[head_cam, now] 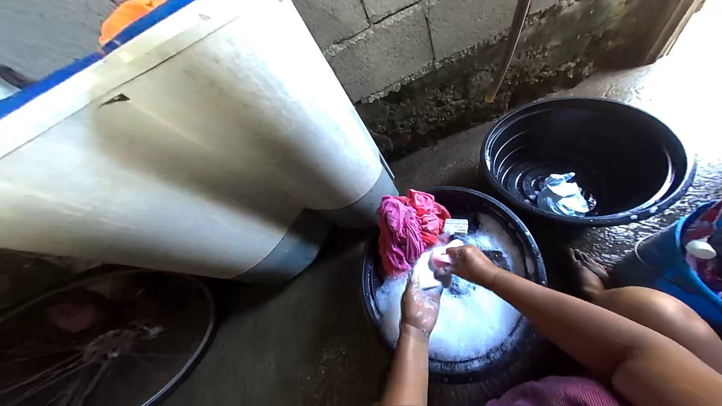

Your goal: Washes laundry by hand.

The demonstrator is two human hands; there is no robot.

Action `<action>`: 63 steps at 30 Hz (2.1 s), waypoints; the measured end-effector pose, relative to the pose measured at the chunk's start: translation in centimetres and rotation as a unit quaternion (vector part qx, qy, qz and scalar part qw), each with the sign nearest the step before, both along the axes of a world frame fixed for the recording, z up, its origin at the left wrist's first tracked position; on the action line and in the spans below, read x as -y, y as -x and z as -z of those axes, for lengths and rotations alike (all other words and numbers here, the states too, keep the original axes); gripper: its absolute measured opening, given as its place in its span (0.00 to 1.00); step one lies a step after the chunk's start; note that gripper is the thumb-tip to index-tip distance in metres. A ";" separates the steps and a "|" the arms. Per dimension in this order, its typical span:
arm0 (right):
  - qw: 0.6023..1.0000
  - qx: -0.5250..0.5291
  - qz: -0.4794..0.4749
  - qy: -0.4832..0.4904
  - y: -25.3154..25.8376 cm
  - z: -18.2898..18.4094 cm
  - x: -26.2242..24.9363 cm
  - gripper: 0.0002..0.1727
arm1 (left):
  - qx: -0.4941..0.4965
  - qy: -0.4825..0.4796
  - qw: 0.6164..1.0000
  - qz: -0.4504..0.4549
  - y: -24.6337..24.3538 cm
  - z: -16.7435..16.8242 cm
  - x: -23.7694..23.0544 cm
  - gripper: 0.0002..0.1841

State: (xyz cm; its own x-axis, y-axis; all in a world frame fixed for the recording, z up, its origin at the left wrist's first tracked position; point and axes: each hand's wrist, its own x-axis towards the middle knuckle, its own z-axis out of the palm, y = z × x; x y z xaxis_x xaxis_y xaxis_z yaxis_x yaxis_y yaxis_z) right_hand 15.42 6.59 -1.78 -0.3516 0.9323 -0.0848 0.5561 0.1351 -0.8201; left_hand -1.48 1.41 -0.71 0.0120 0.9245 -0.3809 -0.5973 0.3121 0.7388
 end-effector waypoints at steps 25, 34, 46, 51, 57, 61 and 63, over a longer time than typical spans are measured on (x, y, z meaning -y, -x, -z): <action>0.982 -0.159 -0.070 -0.077 3.4 -1.9 2.2 0.21 | -0.047 0.018 0.997 -0.063 -0.3 -0.4 0.0 0.20; 0.991 -0.068 0.099 0.061 -0.8 -2.0 -1.6 0.23 | -0.154 -0.008 0.988 -0.034 2.0 0.2 -1.4 0.22; 0.936 -0.294 -0.009 0.191 0.7 -1.1 -0.9 0.16 | -0.116 -0.054 0.992 -0.003 2.2 -0.7 -1.1 0.25; 0.936 -0.311 0.055 0.155 1.0 -2.8 -1.1 0.11 | -0.010 0.085 0.996 -0.014 -0.2 -1.1 0.2 0.13; 0.967 -0.231 0.049 0.096 0.6 -2.3 -1.5 0.12 | 0.020 0.066 0.998 -0.001 -0.2 -0.7 0.6 0.10; 0.984 -0.142 0.065 0.085 0.6 -1.7 -1.7 0.13 | -0.064 0.020 0.998 -0.020 -0.5 0.0 0.4 0.18; 0.987 -0.099 0.086 0.092 0.4 -1.0 -2.0 0.14 | -0.106 0.026 0.994 -0.032 -0.6 -0.3 0.2 0.18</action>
